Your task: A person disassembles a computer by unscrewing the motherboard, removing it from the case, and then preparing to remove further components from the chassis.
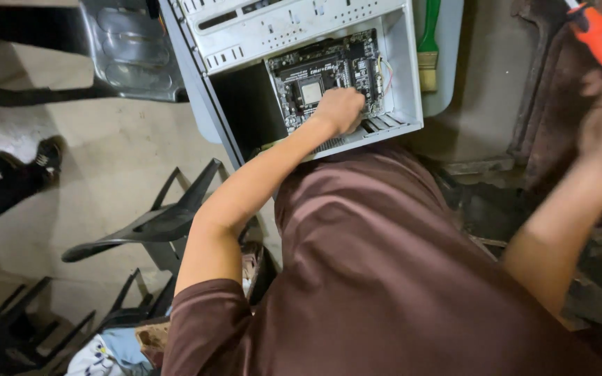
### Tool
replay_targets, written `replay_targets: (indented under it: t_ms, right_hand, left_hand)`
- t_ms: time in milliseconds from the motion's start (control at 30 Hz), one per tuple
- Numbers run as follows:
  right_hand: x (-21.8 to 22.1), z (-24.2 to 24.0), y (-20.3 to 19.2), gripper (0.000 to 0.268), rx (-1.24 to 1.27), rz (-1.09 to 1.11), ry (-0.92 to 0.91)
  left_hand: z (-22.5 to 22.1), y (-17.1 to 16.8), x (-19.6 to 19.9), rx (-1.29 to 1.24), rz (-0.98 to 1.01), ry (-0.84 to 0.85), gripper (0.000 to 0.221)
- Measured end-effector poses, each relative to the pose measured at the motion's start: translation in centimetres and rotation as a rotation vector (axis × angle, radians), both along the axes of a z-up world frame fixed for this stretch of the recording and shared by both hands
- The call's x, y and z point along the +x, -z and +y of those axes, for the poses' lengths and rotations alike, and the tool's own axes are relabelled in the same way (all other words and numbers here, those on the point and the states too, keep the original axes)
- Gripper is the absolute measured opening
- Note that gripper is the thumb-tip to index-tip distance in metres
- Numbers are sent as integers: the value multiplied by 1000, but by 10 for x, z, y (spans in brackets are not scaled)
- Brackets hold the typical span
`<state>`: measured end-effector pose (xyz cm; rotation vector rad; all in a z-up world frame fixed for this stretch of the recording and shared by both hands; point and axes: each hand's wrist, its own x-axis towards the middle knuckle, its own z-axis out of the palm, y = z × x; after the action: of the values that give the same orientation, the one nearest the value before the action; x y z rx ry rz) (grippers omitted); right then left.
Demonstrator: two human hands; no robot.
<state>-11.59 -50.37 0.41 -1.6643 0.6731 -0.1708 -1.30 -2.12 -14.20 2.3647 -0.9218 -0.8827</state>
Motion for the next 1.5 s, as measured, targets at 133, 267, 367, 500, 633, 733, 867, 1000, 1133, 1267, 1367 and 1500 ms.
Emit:
replay_targets:
  t_ms: [133,267,367,500,633,733,867,1000,1133,1267,1367,1500]
  right_hand:
    - [12,15,111,14,214,-173,342]
    - [21,110,115,9,371,-163,395]
    - [30,150,135,5,380,-165,322]
    - [41,198,143,13,393,-191,266]
    - [50,232,131,17,278,-165,218]
    - [44,217,168,25,57,-16,66]
    - [52,211,134,40,-53,42,-158]
    - [75,229,25,18,-624,-114,-336]
    - [91,299,-56,7,-326,-141,-415]
    - [95,349,-22,24,-439,297,-723]
    - [108,363,2,57,-518,678,-829]
    - [113,364,51,95,-531,958,-889]
  left_hand:
    - [-15,-21,8,95,-16,76,20]
    - [-34,-5,-1,131,-93,81,18]
    - [-42,-15,-1,183,-60,55,21]
    - [-40,-50,-4,268,-134,88,16]
    - [-40,-56,-3,317,-139,110,14]
    - [-43,0,-9,302,-175,145,16]
    - [-19,-9,0,246,-140,81,19]
    - [58,-89,19,176,135,-596,33]
    - [108,-38,13,263,274,-1128,64]
    - [99,-35,10,235,314,-1146,60]
    - [107,-24,6,212,294,-1204,59]
    - [104,-39,0,241,286,-1173,52]
